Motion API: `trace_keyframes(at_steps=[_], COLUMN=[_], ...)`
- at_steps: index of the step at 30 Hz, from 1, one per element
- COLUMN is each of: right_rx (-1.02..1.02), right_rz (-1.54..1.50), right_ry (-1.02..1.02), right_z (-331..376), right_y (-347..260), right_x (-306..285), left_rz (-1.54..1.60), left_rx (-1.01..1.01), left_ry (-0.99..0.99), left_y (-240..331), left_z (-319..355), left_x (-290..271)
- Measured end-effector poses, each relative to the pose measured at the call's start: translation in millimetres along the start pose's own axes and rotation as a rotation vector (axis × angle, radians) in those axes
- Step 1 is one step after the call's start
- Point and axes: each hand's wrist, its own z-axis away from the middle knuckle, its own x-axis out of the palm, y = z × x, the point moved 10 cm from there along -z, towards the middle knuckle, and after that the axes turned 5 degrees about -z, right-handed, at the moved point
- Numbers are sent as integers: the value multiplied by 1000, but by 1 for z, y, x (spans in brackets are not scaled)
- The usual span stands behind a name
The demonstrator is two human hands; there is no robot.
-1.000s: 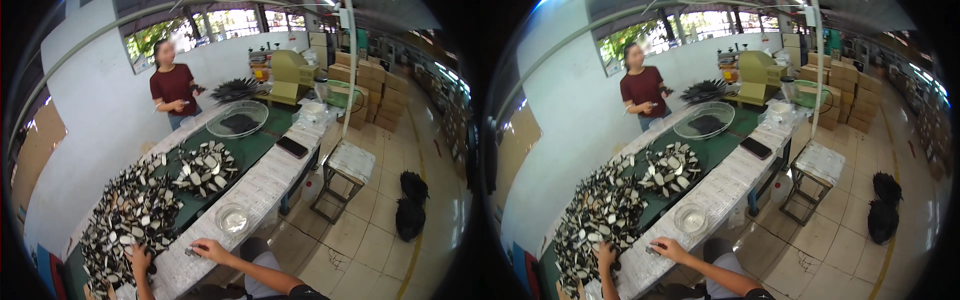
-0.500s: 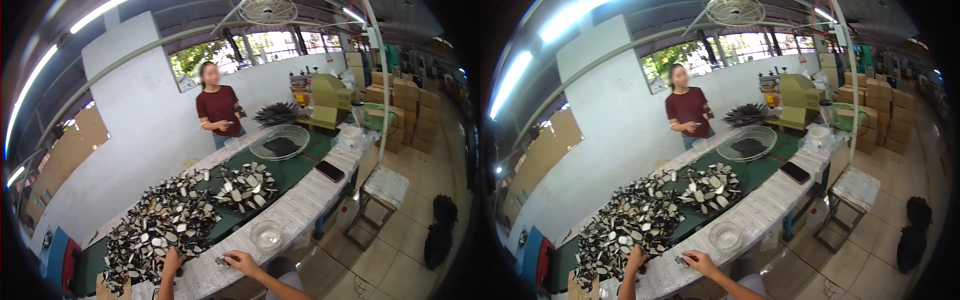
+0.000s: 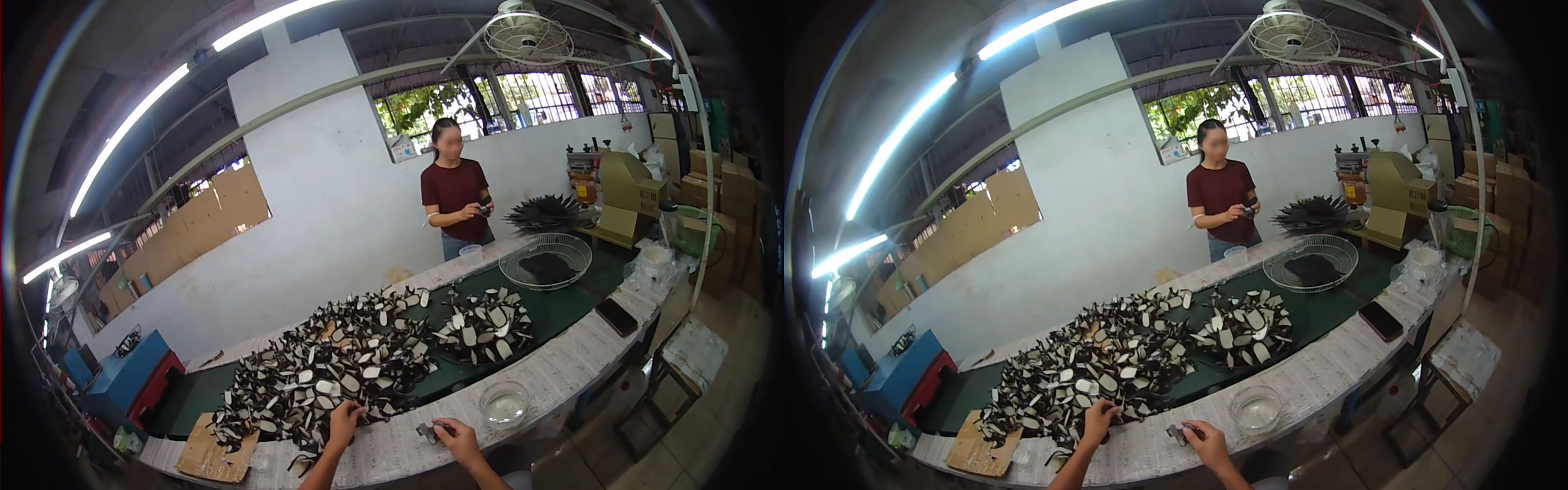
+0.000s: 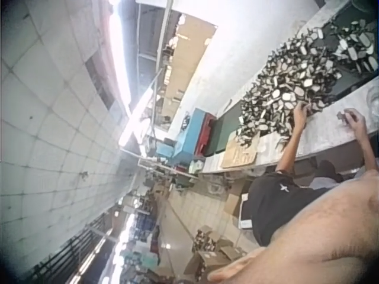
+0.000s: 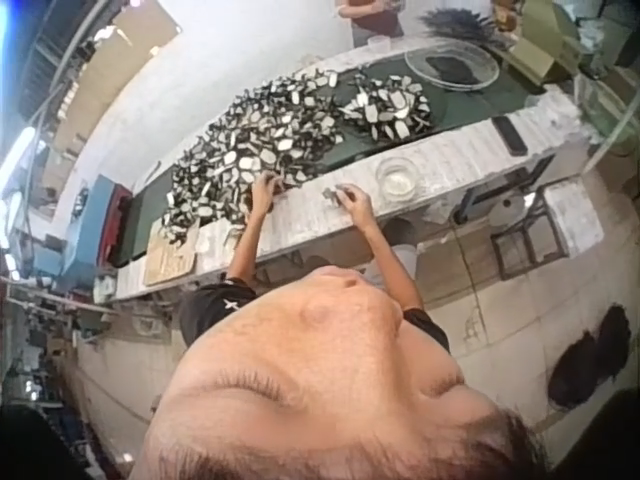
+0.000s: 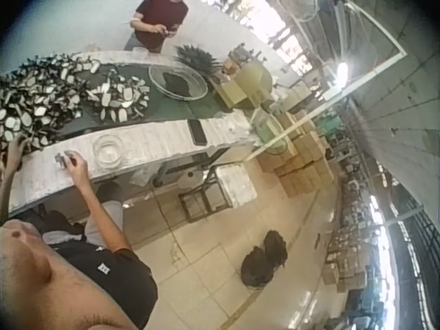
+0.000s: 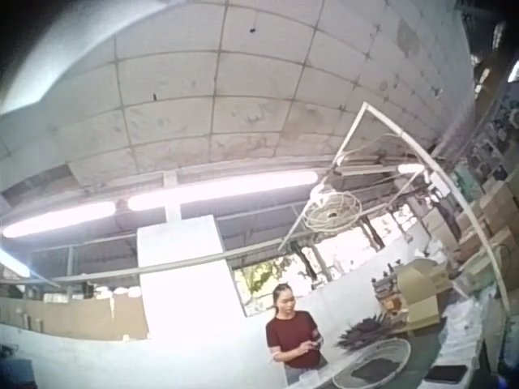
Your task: Scraping excess material and cleaning shoe heel components at a manufacturing workstation.
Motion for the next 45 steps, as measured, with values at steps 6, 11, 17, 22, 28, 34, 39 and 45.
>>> trace_keyframes(at_steps=[6, 11, 17, 22, 28, 34, 39, 45], right_rx=[12, 3, 52, 30, 17, 28, 65, 43], right_rz=[-80, -84, -57, -65, -128, -58, -111, -38], right_ry=[14, 37, 26, 42, 73, 77, 61, 74], right_z=[2, 1, 1, -2, -2, -1, -3, -3], right_y=[-3, -6, 0, -1, -3, -1, 3, 0], right_x=[0, -2, -1, -1, -2, -3, 1, 2], left_rz=[-33, -48, 123, 54, 270, 542, 1059, 1350], left_rx=[113, 136, -35, 80, -110, -179, -360, -494], left_ry=[18, 96, -5, 79, 162, 231, 186, 218], left_y=[48, 64, 30, 33, 10, -14, -35, -53], left_z=[47, 75, 73, 76, 81, 79, 84, 87], left_x=[9, 22, 25, 17, 7, 4, 19, 29])
